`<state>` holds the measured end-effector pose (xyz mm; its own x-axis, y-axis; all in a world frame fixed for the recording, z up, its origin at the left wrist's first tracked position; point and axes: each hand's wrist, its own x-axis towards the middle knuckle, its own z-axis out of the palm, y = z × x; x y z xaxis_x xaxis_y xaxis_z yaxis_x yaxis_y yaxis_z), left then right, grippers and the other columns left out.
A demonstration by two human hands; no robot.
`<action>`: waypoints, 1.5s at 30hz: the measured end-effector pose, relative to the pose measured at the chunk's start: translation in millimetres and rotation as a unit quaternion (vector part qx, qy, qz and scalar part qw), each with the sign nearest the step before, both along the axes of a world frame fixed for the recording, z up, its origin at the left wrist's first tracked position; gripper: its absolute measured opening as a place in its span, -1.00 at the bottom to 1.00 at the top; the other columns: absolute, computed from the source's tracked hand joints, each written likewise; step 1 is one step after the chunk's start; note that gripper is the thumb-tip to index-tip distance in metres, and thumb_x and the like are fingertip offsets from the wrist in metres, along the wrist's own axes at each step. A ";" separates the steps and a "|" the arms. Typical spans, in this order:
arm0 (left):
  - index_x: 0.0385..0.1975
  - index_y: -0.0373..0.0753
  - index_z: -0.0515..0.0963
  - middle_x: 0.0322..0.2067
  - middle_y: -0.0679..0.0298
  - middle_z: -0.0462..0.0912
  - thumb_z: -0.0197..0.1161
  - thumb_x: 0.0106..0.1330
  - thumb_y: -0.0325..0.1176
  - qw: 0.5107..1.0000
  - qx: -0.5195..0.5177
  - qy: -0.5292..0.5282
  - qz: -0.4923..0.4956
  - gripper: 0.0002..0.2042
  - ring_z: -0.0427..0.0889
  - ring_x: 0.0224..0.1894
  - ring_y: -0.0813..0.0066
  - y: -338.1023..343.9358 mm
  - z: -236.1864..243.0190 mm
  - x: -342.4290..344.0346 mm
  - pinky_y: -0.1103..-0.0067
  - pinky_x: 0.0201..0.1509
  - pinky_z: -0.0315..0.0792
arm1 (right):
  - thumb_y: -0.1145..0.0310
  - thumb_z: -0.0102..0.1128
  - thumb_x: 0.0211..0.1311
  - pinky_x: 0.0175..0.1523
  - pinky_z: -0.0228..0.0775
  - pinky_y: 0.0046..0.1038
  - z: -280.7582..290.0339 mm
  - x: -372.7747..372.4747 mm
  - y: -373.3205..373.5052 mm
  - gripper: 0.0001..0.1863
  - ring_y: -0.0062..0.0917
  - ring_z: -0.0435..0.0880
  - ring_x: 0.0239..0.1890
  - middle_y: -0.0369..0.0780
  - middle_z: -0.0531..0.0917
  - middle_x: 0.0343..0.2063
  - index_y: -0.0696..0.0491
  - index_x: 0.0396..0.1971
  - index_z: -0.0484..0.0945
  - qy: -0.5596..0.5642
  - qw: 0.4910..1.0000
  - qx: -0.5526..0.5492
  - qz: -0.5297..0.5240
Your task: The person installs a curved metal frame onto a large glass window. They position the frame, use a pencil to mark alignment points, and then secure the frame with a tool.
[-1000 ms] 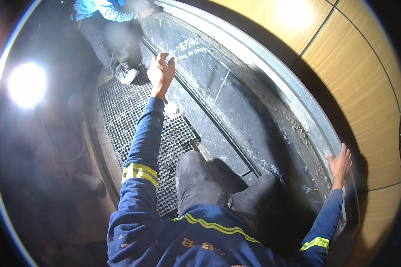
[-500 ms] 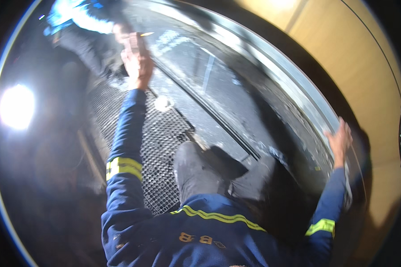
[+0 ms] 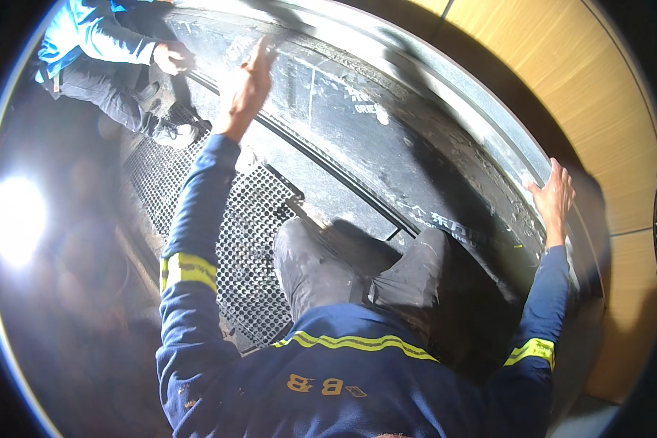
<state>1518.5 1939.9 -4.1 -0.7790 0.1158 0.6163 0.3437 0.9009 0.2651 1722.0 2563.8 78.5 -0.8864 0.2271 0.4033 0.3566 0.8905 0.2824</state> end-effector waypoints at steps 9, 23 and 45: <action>-0.28 -0.38 0.73 -0.20 -0.24 0.74 0.16 0.32 -0.30 0.994 0.032 -0.059 0.084 -0.72 0.76 -0.19 -0.14 -11.8 -83.5 -189.6 0.16 0.00 0.63 | 0.09 0.68 -0.05 0.33 0.33 0.08 -9.5 -15.7 3.3 0.02 -0.16 0.49 0.33 -0.11 0.55 0.25 -0.05 0.45 0.33 -0.016 1.000 -0.011 -0.002; -0.09 -0.25 0.76 -0.27 -0.13 0.79 0.23 0.28 -0.26 0.976 0.134 -0.078 0.154 -0.68 0.81 -0.18 0.01 -15.2 -87.5 -273.3 0.24 -0.03 0.63 | 0.24 0.59 0.03 0.37 0.32 -0.05 -10.6 -22.3 5.3 -0.07 -0.17 0.49 0.31 -0.11 0.54 0.21 -0.01 0.44 0.34 -0.006 1.000 0.004 0.021; -0.05 -0.30 0.70 -0.08 -0.16 0.69 0.19 0.24 -0.38 0.991 0.092 -0.061 0.071 -0.68 0.66 0.05 -0.11 95.2 -78.5 -161.6 0.18 0.17 0.52 | 0.04 0.68 -0.07 0.28 0.37 0.02 -14.7 -21.5 15.6 -0.02 -0.16 0.54 0.27 -0.10 0.60 0.15 -0.03 0.39 0.41 0.009 0.998 -0.012 0.061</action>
<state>1357.0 2035.1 -82.6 -0.8492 -0.1066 0.5172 0.1719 0.8702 0.4618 1700.5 2579.5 63.9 -0.9010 0.1276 0.4147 0.2498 0.9340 0.2555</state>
